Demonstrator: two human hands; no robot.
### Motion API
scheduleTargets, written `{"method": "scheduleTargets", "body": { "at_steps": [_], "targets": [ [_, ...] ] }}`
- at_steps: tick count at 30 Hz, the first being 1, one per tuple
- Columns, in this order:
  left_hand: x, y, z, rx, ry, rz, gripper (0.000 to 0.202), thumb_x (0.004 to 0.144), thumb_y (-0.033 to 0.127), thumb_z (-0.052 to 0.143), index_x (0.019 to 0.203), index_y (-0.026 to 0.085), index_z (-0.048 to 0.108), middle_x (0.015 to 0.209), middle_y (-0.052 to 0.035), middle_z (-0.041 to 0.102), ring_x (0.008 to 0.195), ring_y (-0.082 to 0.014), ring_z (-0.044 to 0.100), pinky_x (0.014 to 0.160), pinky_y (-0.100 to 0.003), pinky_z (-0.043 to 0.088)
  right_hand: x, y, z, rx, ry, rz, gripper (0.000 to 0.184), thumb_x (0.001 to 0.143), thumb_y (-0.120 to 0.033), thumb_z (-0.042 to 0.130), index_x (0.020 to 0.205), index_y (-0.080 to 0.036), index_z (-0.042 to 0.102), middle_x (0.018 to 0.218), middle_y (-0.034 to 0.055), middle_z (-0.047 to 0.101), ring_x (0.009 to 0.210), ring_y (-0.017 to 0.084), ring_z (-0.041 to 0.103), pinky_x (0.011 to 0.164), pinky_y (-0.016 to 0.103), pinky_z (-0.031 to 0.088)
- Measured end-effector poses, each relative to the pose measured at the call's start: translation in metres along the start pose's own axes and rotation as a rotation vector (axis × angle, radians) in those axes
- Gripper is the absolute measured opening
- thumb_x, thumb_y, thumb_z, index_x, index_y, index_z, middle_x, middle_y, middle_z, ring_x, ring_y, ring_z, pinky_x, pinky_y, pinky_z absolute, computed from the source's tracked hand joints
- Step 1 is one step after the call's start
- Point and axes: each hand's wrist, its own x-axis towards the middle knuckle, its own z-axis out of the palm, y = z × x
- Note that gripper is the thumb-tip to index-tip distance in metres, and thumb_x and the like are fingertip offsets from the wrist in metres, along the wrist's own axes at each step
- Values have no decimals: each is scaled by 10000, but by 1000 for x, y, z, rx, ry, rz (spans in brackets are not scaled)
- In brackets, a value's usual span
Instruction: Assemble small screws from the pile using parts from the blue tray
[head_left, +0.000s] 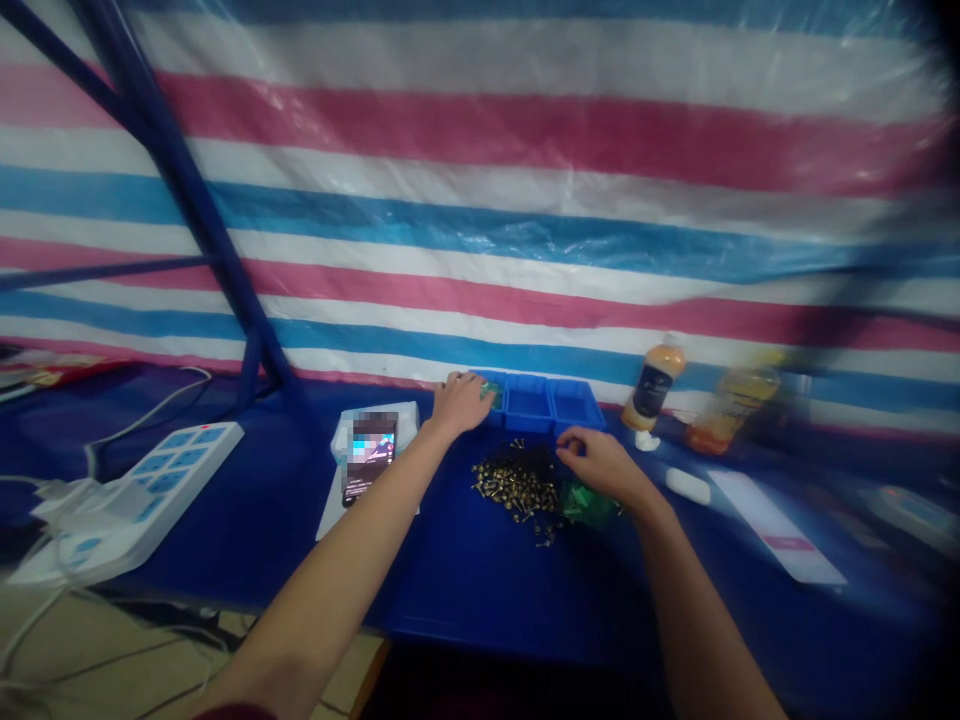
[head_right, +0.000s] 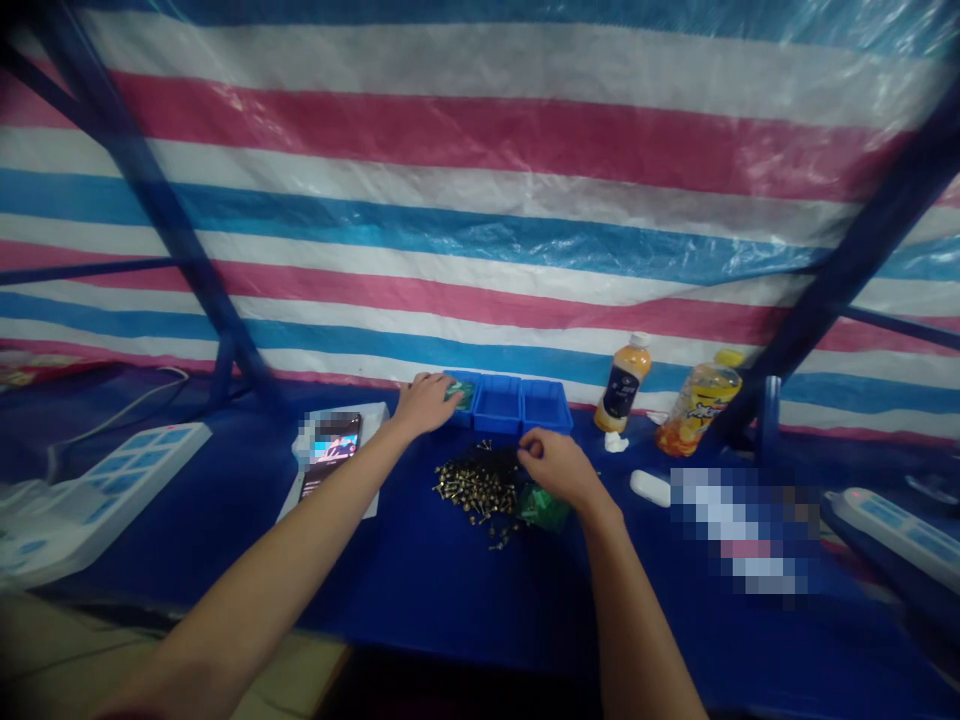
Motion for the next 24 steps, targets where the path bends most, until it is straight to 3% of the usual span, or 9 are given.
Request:
{"method": "scheduleTargets", "body": {
  "at_steps": [5,10,16,20,24],
  "targets": [
    [9,-3,15,42,-138,15,618,871,659,357,1260,237,588,1421,-117,491,1365,-400,262,1060,-665,141,-43,2,-19,-273,-185,-62,507,682,-293,633,1189,-286,636,1138,79,646,1051,298,588,842,396,436],
    [16,-1,20,59,-197,28,739,867,720,258,1229,191,623,1456,-165,436,1403,-386,228,1087,-657,42,-73,-1,-21,-335,-263,-79,624,659,-194,599,1273,-307,577,1252,76,590,1134,295,556,970,446,380],
    [23,10,22,11,-227,40,835,856,752,191,1208,143,640,1377,-218,505,1279,-394,428,1071,-646,133,-72,2,-17,-313,-259,-120,462,762,-163,541,1200,-284,627,1202,78,617,1118,268,559,963,422,404],
    [25,18,24,-4,-232,15,862,832,782,173,1226,169,633,1370,-218,517,1280,-420,421,1038,-661,188,-69,6,-18,-258,-237,-135,349,831,-285,573,1172,-283,647,1179,82,635,1083,269,584,946,424,425],
    [28,29,29,-29,-219,-37,899,795,820,190,1230,167,630,1346,-226,540,1275,-439,423,1033,-646,210,-70,4,-18,-227,-197,-141,311,853,-290,569,1146,-289,675,1119,85,663,1035,266,610,893,390,458]
  ]
}}
